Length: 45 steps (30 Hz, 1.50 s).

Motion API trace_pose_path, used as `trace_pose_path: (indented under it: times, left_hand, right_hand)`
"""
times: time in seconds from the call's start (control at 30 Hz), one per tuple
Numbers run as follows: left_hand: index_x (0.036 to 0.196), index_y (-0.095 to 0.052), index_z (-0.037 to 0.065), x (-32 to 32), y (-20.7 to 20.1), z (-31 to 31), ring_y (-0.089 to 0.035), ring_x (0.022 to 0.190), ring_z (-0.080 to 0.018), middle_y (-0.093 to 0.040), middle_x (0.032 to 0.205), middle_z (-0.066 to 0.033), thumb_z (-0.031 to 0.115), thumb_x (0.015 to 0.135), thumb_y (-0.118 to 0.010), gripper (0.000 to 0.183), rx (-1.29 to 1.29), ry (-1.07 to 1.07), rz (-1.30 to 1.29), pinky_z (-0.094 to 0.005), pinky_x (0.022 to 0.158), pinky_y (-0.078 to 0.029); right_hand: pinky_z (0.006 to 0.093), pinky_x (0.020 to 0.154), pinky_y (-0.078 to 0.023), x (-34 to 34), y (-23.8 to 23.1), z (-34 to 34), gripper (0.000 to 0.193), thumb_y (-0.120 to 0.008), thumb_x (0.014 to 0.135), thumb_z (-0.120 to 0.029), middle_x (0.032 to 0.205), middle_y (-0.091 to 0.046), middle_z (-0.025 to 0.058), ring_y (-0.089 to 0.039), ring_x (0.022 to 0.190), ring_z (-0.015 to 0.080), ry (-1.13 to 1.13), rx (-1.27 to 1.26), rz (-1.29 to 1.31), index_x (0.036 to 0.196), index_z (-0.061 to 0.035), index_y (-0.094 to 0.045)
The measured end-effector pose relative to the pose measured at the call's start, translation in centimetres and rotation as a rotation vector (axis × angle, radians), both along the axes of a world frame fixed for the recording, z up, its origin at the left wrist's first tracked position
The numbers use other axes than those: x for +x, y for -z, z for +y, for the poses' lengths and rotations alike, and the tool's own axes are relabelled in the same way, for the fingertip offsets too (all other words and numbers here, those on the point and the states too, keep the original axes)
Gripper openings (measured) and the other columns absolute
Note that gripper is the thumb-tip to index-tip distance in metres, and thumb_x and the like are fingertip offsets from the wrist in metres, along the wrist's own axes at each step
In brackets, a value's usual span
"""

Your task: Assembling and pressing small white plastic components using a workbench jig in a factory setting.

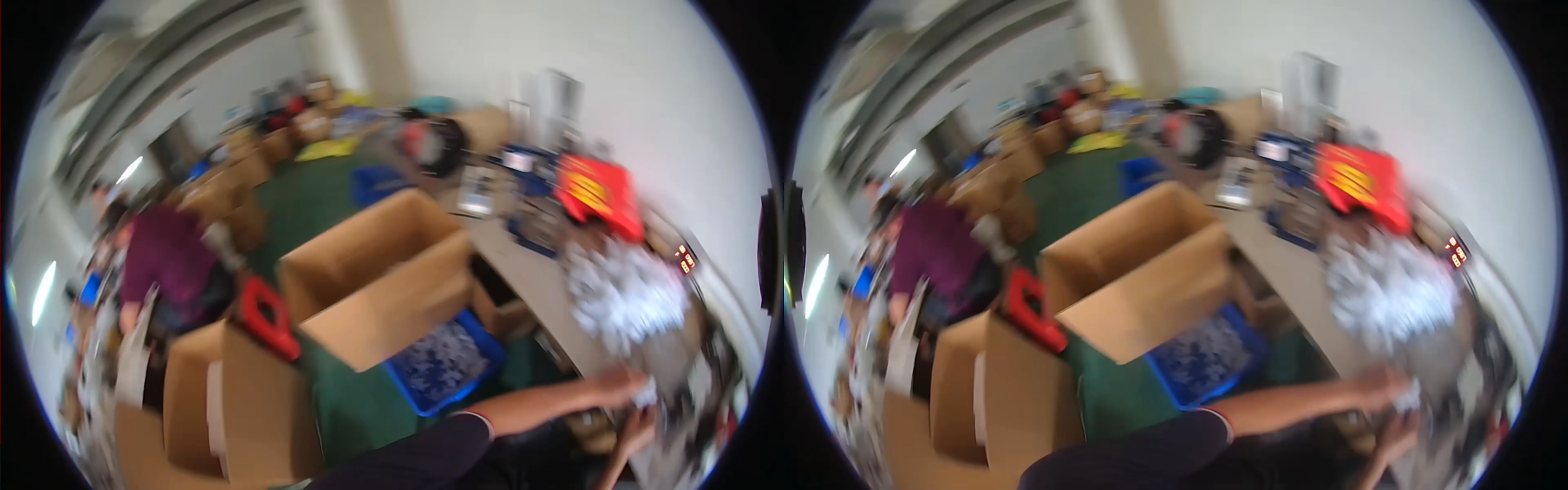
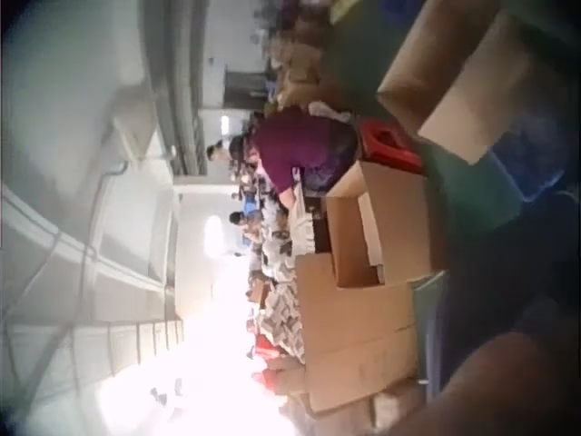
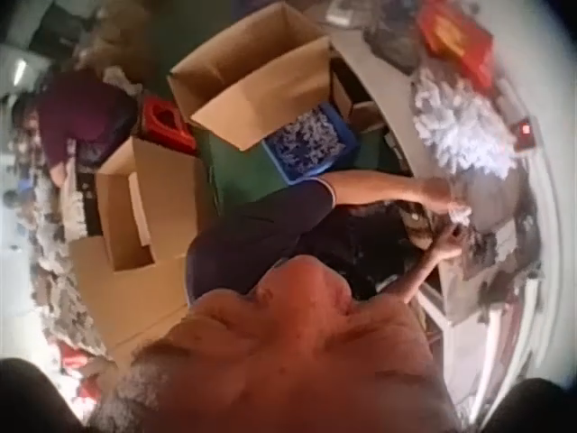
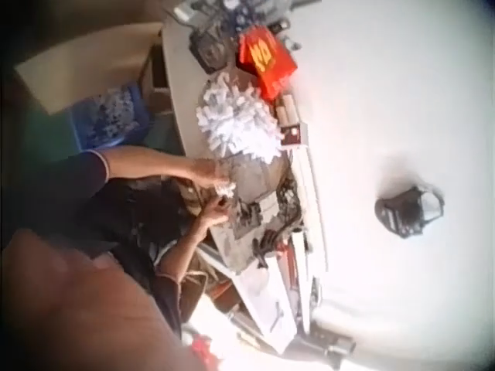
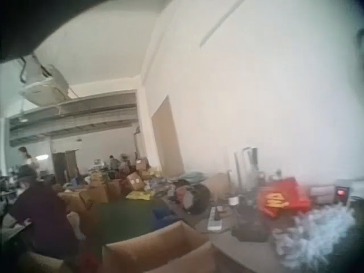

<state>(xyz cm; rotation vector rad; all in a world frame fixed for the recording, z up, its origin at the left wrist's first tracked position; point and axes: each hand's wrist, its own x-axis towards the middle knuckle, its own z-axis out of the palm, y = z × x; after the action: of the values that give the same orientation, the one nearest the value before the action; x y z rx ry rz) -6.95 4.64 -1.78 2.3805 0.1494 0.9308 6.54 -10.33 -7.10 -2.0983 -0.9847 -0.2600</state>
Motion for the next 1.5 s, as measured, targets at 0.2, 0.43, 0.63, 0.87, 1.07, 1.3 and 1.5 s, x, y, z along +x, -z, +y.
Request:
trace_pose_path:
  times: [0.2,0.43,0.63,0.87,1.07,1.3,1.5]
  left_hand:
    - [0.098,-0.059,0.005,-1.2,0.1,3.4,-0.064,0.080,-0.0423,-0.061,0.086,-0.0181,0.003,0.082,-0.063,0.017,0.132,-0.061,-0.024,-0.0522,0.069,-0.052]
    - [0.109,-0.065,0.008,2.0,-0.8,1.9,-0.069,0.083,-0.0358,-0.069,0.095,-0.0130,-0.001,0.079,-0.066,0.031,0.209,-0.057,-0.139,-0.0447,0.067,-0.055]
    - [0.109,-0.065,0.008,0.6,-1.0,1.5,-0.069,0.079,-0.0366,-0.070,0.093,-0.0126,0.003,0.082,-0.069,0.028,0.177,0.037,-0.103,-0.0437,0.066,-0.055]
    - [0.102,-0.069,0.005,4.0,-1.6,1.4,-0.068,0.073,-0.0321,-0.068,0.082,-0.0170,0.013,0.092,-0.072,0.013,-0.361,-0.073,-0.109,-0.0368,0.066,-0.052]
    - [0.099,-0.068,0.003,9.1,-1.8,3.2,-0.064,0.067,-0.0160,-0.068,0.076,-0.0087,0.020,0.097,-0.070,0.017,-0.450,-0.094,-0.205,-0.0324,0.065,-0.050]
    - [0.101,-0.068,0.005,9.0,-1.4,3.0,-0.066,0.068,-0.0240,-0.069,0.080,-0.0130,0.015,0.094,-0.072,0.013,-0.515,-0.096,-0.226,-0.0352,0.064,-0.051]
    - [0.101,-0.068,0.006,8.8,-1.8,2.2,-0.069,0.070,-0.0293,-0.070,0.083,-0.0143,0.012,0.092,-0.075,0.012,-0.248,0.035,-0.351,-0.0345,0.066,-0.053]
  right_hand:
    - [0.0424,0.063,-0.051,-4.0,-6.0,0.8,0.020,-0.070,0.086,-0.025,0.074,-0.069,0.0162,-0.067,0.066,0.0300,0.077,0.072,0.266,0.087,-0.0050,-0.072]
    - [0.0405,0.067,-0.055,-0.6,-7.0,-7.0,0.016,-0.071,0.084,-0.020,0.077,-0.071,0.0156,-0.071,0.071,0.0324,0.282,0.130,0.222,0.085,-0.0046,-0.071]
    - [0.0423,0.070,-0.056,0.0,-7.5,-7.6,0.016,-0.069,0.083,-0.021,0.077,-0.072,0.0158,-0.072,0.074,0.0352,0.357,0.108,0.268,0.083,-0.0047,-0.072]
    - [0.0436,0.074,-0.056,1.6,-7.5,-4.4,0.019,-0.068,0.080,-0.023,0.078,-0.072,0.0165,-0.072,0.077,0.0358,0.415,0.032,0.278,0.081,-0.0051,-0.074]
    - [0.0433,0.074,-0.056,1.9,-7.8,-2.4,0.019,-0.068,0.078,-0.024,0.076,-0.072,0.0166,-0.071,0.076,0.0358,0.488,0.026,0.273,0.079,-0.0058,-0.074]
    - [0.0356,0.067,-0.054,2.4,-7.2,-2.0,0.019,-0.071,0.078,-0.022,0.068,-0.070,0.0116,-0.069,0.064,0.0222,0.562,0.027,0.227,0.079,-0.0031,-0.073]
    - [0.0346,0.064,-0.053,2.9,-7.3,-1.4,0.019,-0.071,0.076,-0.019,0.066,-0.069,0.0126,-0.066,0.060,0.0195,0.588,0.042,0.222,0.077,-0.0002,-0.072]
